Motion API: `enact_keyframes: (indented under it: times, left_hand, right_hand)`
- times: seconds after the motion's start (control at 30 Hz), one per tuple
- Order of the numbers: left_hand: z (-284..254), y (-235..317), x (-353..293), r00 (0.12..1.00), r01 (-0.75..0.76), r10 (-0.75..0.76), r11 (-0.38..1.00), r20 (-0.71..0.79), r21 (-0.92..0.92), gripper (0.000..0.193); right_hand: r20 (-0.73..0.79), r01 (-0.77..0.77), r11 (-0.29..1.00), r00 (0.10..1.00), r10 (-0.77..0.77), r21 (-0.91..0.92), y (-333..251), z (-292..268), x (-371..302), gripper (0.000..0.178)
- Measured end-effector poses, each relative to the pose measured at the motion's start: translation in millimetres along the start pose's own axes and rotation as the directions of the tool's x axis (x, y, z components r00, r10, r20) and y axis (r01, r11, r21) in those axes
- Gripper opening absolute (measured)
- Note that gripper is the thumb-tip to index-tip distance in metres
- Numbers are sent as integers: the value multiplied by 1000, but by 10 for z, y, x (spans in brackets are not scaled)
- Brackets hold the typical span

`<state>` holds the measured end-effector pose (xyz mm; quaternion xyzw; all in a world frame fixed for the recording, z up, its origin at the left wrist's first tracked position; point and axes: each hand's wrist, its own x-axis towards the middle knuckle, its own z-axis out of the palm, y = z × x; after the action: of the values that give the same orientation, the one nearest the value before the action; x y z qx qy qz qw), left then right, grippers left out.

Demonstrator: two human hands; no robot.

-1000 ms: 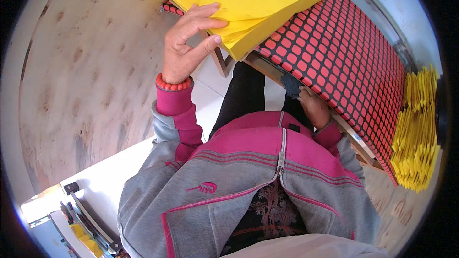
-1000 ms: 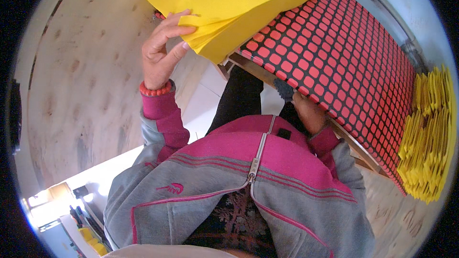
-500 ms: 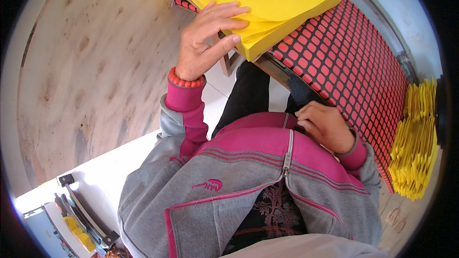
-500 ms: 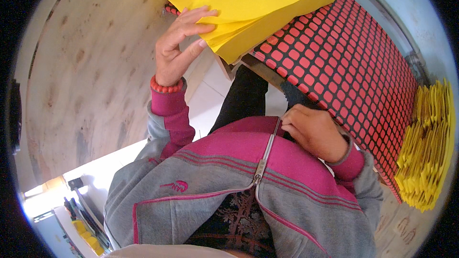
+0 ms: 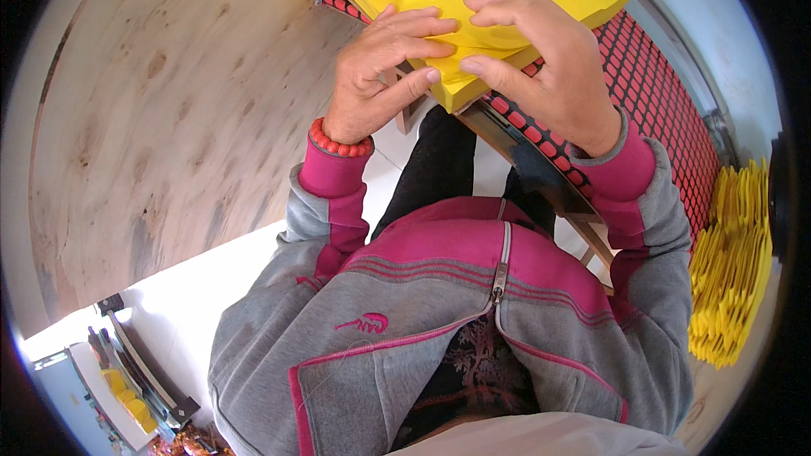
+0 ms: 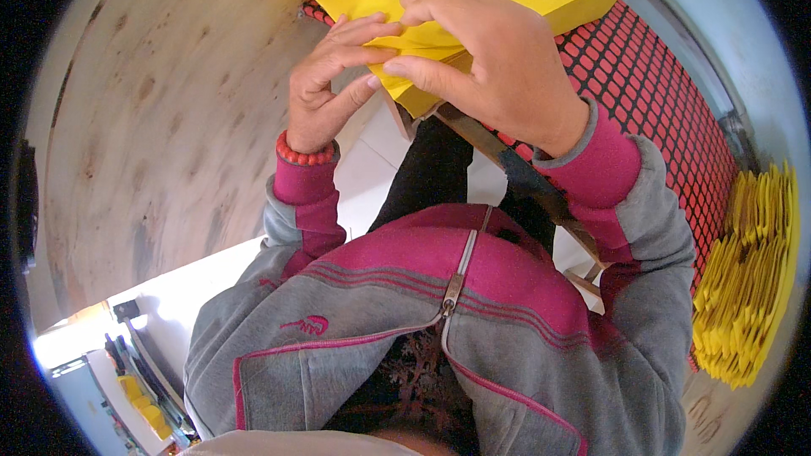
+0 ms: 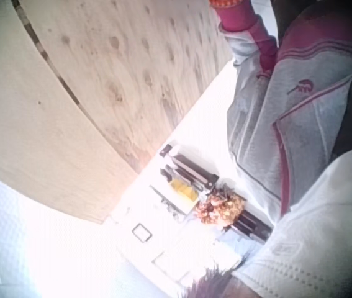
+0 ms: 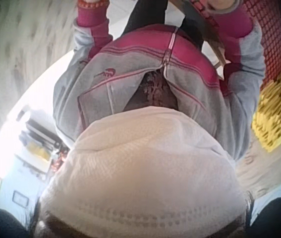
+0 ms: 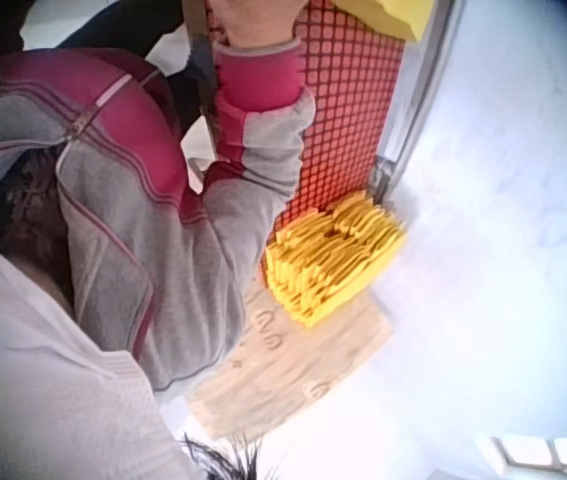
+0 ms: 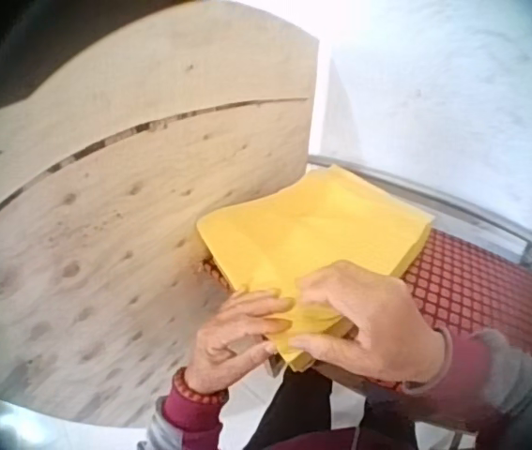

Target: The person folds yellow paper sheets by hand on a patterned table. They smooth each fold, stack the finished sheets, and continue folding additional sheets from a nearby pile.

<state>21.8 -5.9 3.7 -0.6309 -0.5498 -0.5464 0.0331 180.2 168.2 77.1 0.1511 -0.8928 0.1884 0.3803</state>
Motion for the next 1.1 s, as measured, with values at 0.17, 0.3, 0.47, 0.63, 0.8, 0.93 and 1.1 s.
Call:
enact_keyframes:
  times: [0.17, 0.3, 0.47, 0.63, 0.8, 0.93, 1.1]
  left_hand:
    - [-14, -51, -4, 999, -36, 36, 999, 15, 2, 21]
    - [32, -47, -13, 998, 24, -24, 1000, -60, -5, 18]
    - [65, -35, -8, 994, 43, -46, 999, -95, -31, 17]
    - [63, -33, -13, 994, 47, -50, 998, -101, -39, 16]
    - [42, -9, -13, 989, 89, -103, 988, -109, -129, 14]
    - [52, 5, 2, 983, 119, -138, 981, -120, -151, 13]
    - [70, 1, 1, 982, 131, -148, 981, -116, -146, 11]
  right_hand:
    - [16, 122, 992, 992, -123, 32, 103, 17, -74, 30]
    - [125, 104, 994, 986, -107, 29, 177, 51, -127, 26]
    - [125, -49, 982, 992, 27, 180, 211, 144, -168, 18]
    - [116, -145, 964, 986, 122, 221, 196, 151, -181, 15]
    - [159, -200, 960, 972, 171, 193, 179, 143, -179, 12]
    - [162, -236, 948, 966, 204, 215, 168, 155, -169, 13]
    - [156, -254, 938, 963, 222, 236, 173, 138, -170, 12]
